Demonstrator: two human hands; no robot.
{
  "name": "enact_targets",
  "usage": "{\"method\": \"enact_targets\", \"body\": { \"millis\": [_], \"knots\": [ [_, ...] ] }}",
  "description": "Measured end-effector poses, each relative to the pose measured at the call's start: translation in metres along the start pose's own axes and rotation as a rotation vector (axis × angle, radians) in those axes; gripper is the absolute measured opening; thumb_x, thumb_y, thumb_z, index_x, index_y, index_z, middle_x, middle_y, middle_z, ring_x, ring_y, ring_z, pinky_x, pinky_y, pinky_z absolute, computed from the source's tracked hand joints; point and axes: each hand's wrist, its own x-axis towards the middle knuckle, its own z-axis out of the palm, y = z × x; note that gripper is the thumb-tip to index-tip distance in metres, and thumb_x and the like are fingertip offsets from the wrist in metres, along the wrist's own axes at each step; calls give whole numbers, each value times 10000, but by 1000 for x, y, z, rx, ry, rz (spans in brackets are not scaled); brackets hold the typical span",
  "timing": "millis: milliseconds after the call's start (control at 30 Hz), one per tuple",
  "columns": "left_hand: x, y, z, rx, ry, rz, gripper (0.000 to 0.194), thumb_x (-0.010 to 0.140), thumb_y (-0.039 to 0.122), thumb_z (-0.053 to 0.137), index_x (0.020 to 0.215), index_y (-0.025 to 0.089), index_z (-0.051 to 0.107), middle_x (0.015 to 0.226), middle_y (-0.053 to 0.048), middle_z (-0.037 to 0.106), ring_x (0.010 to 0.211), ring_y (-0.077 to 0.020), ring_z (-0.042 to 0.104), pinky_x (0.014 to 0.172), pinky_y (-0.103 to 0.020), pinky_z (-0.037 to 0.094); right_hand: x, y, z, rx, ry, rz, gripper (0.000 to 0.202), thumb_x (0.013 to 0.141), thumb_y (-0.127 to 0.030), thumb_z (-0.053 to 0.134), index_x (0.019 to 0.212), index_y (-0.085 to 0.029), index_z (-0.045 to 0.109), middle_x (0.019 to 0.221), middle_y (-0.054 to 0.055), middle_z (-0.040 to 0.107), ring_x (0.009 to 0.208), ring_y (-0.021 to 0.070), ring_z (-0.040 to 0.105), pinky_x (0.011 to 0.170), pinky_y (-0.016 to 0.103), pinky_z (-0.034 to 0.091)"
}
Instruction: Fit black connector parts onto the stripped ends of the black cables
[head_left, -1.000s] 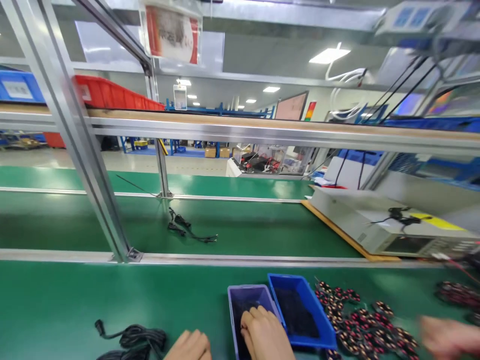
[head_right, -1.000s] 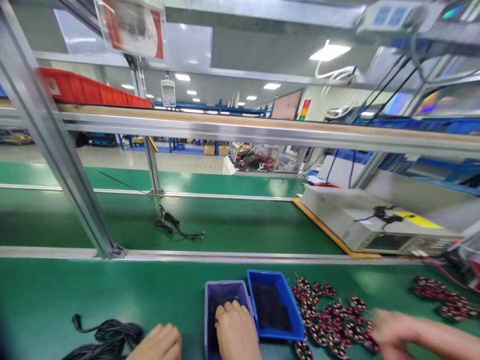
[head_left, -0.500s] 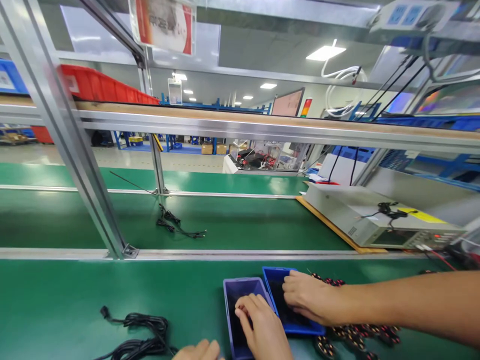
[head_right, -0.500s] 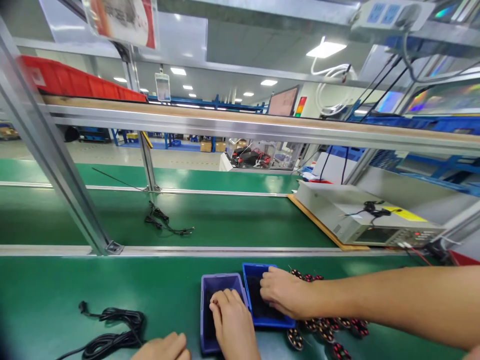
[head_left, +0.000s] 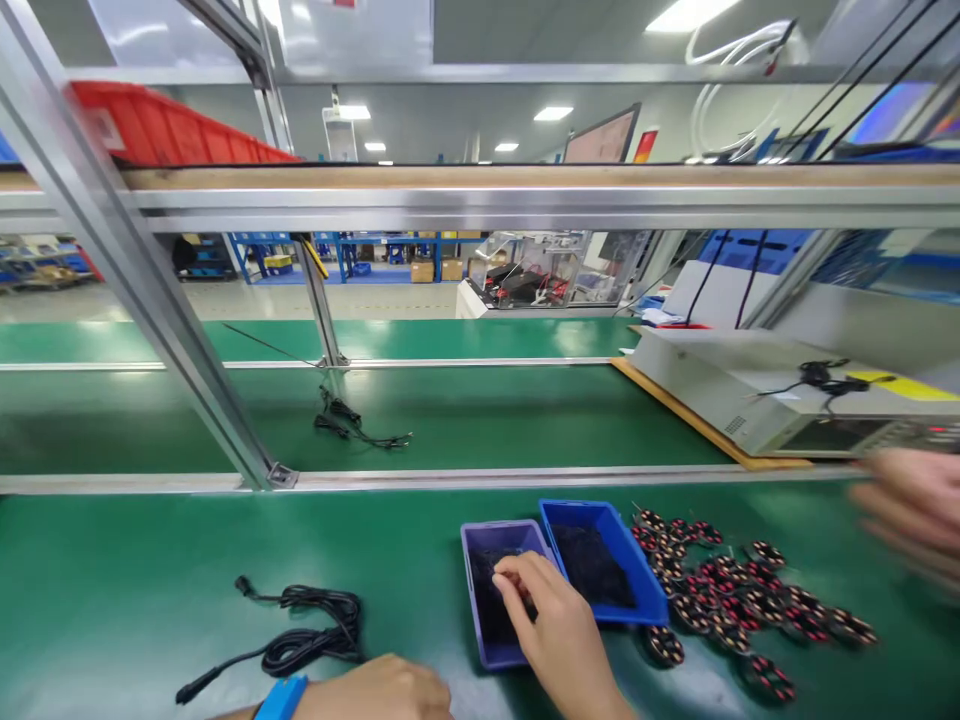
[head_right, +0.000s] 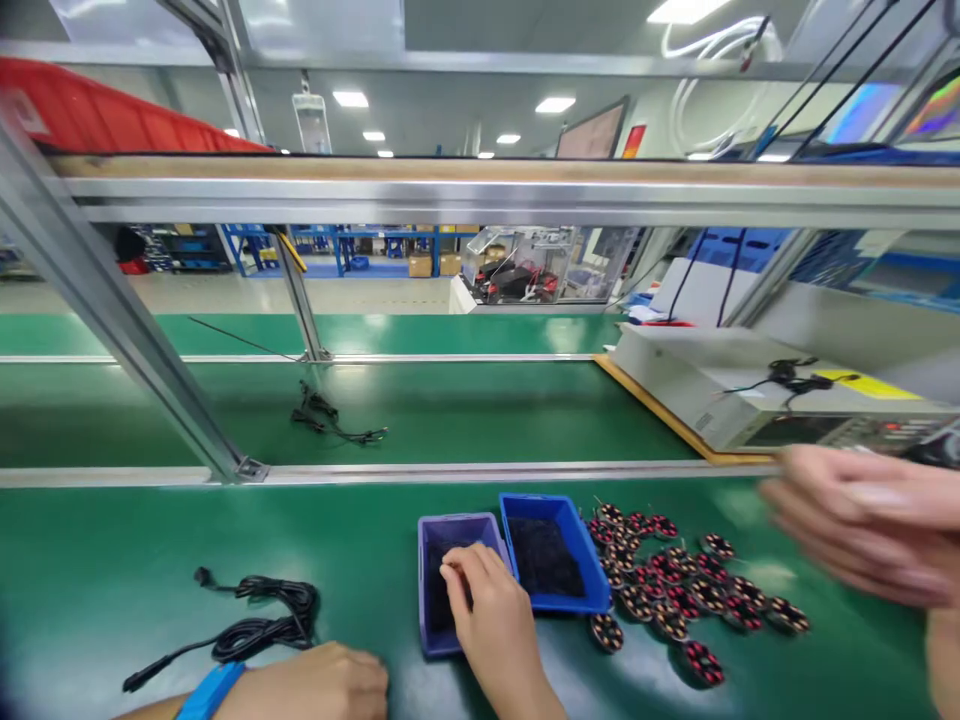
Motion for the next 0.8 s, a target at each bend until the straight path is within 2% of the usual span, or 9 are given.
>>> {"method": "enact_targets", "body": {
  "millis": [100,167,267,333,433,533,667,800],
  "knots": [
    [5,-3,-6,-253,98,-154,188,938,392,592,869,237,511,905,-30,654,776,-169,581,653,-243,417,2,-2,-8,26,62,13,301,1039,-381,413,885,-246,634,749,19,685,635,177,667,582,250,517],
    [12,-6,-10,-649,255,-283,280,900,470,617,877,244,455,858,-8,651,726,-147,593,649,-232,446,3,-1,-10,92,121,45,334,1033,-415,419,845,-242,634,712,12,679,594,168,657,547,234,510],
    [37,-10,-17,-1184,546,-374,434,838,596,641,850,245,386,745,20,652,516,-102,590,489,-189,412,2,-1,-6,267,150,173,360,991,-492,489,798,-238,656,683,8,680,587,170,643,549,236,493],
    [58,-11,-25,-1345,646,-392,496,785,646,677,870,236,412,735,9,675,400,-87,566,388,-166,325,1,-2,-2,375,137,258,372,947,-539,547,779,-233,676,678,7,680,597,172,627,565,244,477],
    [87,-7,-41,-1420,629,-460,515,749,650,719,861,203,491,725,0,688,335,-53,517,330,-149,216,0,-6,-1,534,148,357,419,883,-607,605,748,-220,688,635,-3,635,566,161,571,513,236,437],
    [101,-2,-50,-1436,567,-490,555,690,686,748,781,179,541,617,30,636,311,-34,462,319,-150,168,2,-11,-3,690,192,471,453,820,-654,657,763,-207,700,619,-15,576,533,142,503,450,215,394],
    [100,1,-45,-1480,584,-503,506,661,618,816,760,161,623,604,24,635,354,-34,488,344,-148,162,3,-18,-10,783,278,544,439,768,-645,724,772,-206,712,639,-17,566,534,127,468,463,203,398],
    [96,3,-37,-1529,596,-499,377,693,499,853,776,164,701,572,24,650,356,-1,424,414,-140,254,0,-23,-16,763,360,586,398,761,-617,746,816,-223,723,633,-23,555,516,123,463,475,198,435]
  ]
}}
